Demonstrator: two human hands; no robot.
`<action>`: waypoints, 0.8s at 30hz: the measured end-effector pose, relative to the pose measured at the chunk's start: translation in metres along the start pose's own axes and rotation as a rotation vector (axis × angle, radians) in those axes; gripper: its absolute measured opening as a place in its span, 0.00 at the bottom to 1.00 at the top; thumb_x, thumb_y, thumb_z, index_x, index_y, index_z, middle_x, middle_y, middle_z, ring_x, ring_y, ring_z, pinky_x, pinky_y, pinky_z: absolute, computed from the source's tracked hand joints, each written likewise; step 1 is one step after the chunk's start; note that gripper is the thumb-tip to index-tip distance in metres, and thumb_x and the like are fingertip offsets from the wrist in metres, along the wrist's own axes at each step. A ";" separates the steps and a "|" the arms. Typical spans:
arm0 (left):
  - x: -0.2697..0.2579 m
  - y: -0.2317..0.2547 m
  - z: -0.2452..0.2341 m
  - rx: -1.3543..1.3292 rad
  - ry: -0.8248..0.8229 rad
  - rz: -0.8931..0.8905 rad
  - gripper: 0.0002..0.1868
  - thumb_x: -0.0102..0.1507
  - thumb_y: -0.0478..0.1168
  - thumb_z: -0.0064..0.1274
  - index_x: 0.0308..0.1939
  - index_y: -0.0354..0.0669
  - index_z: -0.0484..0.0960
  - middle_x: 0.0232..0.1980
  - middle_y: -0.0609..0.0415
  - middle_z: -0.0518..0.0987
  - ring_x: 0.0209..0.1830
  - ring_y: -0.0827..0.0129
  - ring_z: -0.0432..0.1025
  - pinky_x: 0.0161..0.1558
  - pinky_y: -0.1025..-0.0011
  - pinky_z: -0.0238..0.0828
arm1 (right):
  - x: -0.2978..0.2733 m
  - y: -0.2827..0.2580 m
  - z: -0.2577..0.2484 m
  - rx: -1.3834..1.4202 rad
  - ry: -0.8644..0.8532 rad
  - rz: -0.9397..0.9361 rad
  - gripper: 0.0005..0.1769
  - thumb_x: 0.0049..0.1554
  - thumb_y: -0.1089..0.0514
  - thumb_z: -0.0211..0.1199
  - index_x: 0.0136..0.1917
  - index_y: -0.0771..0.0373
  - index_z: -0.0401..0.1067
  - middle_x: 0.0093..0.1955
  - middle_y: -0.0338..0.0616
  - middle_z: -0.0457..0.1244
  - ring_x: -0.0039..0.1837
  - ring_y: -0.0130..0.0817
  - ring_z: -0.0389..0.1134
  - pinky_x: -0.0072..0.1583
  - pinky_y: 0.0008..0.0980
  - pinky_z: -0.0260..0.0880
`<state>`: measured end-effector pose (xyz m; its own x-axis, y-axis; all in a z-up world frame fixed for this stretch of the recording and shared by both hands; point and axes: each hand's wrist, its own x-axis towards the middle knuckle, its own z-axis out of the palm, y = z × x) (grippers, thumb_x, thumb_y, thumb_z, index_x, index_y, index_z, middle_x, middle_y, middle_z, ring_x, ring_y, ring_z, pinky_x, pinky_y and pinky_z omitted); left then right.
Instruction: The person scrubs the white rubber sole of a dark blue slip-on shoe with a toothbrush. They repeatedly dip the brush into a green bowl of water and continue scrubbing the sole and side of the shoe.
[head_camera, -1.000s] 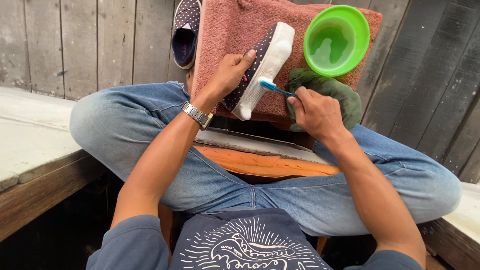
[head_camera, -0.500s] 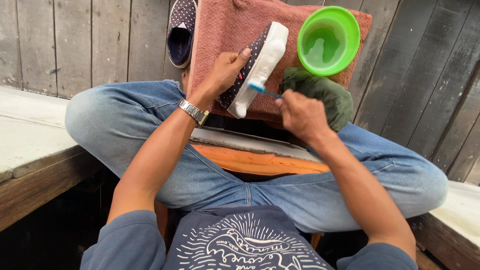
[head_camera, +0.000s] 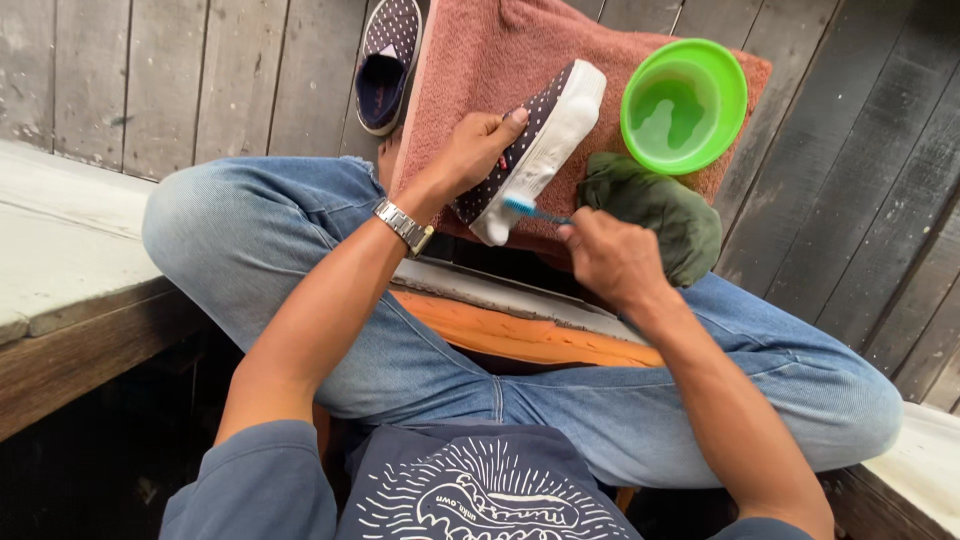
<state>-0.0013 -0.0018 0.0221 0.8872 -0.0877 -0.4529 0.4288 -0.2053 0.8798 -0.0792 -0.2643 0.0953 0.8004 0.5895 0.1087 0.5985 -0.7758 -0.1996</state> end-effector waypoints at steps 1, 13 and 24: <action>-0.006 0.004 0.001 -0.011 -0.017 0.007 0.28 0.68 0.62 0.48 0.20 0.52 0.77 0.18 0.60 0.75 0.23 0.75 0.70 0.29 0.76 0.69 | -0.002 0.007 0.000 -0.030 0.007 0.044 0.17 0.69 0.39 0.48 0.44 0.47 0.64 0.32 0.39 0.59 0.32 0.50 0.69 0.35 0.48 0.71; -0.075 0.074 -0.052 0.450 -0.389 -0.065 0.20 0.72 0.49 0.44 0.42 0.36 0.82 0.36 0.40 0.81 0.40 0.51 0.79 0.47 0.54 0.72 | 0.002 0.014 -0.009 0.051 -0.073 0.153 0.20 0.71 0.36 0.47 0.49 0.50 0.66 0.34 0.45 0.61 0.34 0.58 0.69 0.38 0.54 0.72; -0.096 0.119 -0.053 -0.060 -0.216 0.281 0.16 0.74 0.48 0.44 0.42 0.42 0.81 0.33 0.59 0.73 0.36 0.75 0.68 0.43 0.75 0.70 | 0.011 0.007 -0.032 0.677 -0.075 0.410 0.15 0.70 0.47 0.55 0.43 0.55 0.69 0.26 0.50 0.59 0.33 0.51 0.67 0.39 0.43 0.65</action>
<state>-0.0262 0.0334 0.1782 0.9183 -0.3378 -0.2064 0.1878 -0.0872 0.9783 -0.0651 -0.2709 0.1264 0.9339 0.3185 -0.1626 0.0871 -0.6435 -0.7605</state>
